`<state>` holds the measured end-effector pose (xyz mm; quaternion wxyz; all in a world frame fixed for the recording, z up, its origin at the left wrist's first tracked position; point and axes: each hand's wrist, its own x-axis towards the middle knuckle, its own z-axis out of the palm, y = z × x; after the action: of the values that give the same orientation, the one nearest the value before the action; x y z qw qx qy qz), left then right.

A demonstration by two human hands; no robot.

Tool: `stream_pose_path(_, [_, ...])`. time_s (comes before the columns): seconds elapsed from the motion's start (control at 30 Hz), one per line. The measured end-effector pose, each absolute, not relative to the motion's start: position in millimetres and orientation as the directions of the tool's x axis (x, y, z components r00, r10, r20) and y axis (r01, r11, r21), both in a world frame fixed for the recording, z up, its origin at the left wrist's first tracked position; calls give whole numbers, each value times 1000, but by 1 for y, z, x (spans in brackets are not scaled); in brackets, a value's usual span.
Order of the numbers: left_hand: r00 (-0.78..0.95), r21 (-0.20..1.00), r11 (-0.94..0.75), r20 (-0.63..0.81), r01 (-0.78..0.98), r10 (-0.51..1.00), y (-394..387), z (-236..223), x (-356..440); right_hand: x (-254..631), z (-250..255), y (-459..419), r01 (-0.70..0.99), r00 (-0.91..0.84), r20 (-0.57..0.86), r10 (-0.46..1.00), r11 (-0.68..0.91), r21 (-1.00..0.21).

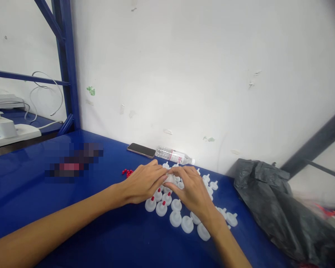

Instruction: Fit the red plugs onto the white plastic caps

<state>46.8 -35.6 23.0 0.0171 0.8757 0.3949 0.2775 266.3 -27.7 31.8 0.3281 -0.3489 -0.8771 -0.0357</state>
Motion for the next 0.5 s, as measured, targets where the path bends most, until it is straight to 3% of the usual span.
stream_pose_path(0.2, [338, 373, -554, 506, 744, 794, -33, 35, 43, 298, 40, -10, 760, -393, 642, 658, 626, -176])
stream_pose_path(0.33, [247, 303, -437, 503, 847, 828, -21, 44, 26, 322, 48, -5, 790, -267, 629, 730, 540, -291])
stream_pose_path(0.5, [174, 198, -279, 424, 940, 889, -6, 37, 13, 319, 57, -13, 726, -351, 488, 799, 562, -397])
